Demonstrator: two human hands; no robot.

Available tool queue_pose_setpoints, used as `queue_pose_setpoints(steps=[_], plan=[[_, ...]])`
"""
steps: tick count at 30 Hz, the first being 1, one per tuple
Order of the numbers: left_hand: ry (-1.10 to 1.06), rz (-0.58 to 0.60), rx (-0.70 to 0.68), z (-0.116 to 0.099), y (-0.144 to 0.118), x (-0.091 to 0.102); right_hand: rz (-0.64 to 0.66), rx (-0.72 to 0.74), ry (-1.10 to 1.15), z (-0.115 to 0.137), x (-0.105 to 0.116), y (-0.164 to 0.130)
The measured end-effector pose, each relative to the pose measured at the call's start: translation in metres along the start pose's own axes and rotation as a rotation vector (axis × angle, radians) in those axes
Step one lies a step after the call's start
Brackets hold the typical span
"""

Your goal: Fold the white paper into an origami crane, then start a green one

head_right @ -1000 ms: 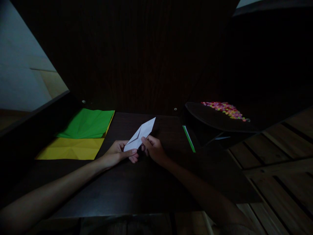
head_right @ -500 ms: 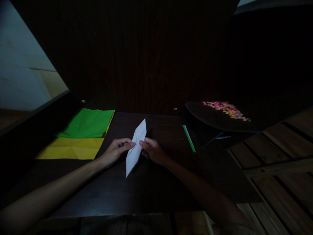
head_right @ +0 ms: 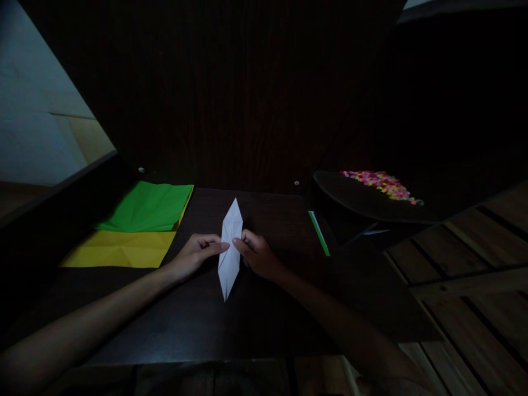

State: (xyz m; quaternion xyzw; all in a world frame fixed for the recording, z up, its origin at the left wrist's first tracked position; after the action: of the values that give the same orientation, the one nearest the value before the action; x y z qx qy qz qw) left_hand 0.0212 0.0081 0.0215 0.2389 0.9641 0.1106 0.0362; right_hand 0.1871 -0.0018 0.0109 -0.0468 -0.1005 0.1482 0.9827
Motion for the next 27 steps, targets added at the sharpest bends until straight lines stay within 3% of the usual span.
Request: queue_pose_setpoints(steps=[16, 23, 27], plan=[[0.014, 0.045, -0.007, 0.0026, -0.001, 0.0008, -0.106, 0.115, -0.189, -0.0035, 0.0028, 0.0], [0.03, 0.035, -0.011, 0.0043, -0.0006, 0.0018, 0.014, 0.047, -0.078, -0.0008, 0.0013, 0.0023], [0.023, 0.051, -0.012, 0.004, -0.0004, 0.0014, 0.005, 0.02, -0.049, -0.0028, -0.0002, 0.0033]])
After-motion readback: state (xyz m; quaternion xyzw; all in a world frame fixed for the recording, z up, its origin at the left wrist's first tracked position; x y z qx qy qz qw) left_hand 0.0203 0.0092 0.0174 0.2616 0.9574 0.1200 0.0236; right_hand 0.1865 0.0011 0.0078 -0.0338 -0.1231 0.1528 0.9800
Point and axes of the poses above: each hand's wrist, its own y-axis towards the middle knuckle, its own x-axis out of the back of the hand, z = x × y, the point moved 3 cm from there along y, towards the middle knuckle, and after that the axes turned 12 degrees about -x, right-handed, at the moved point
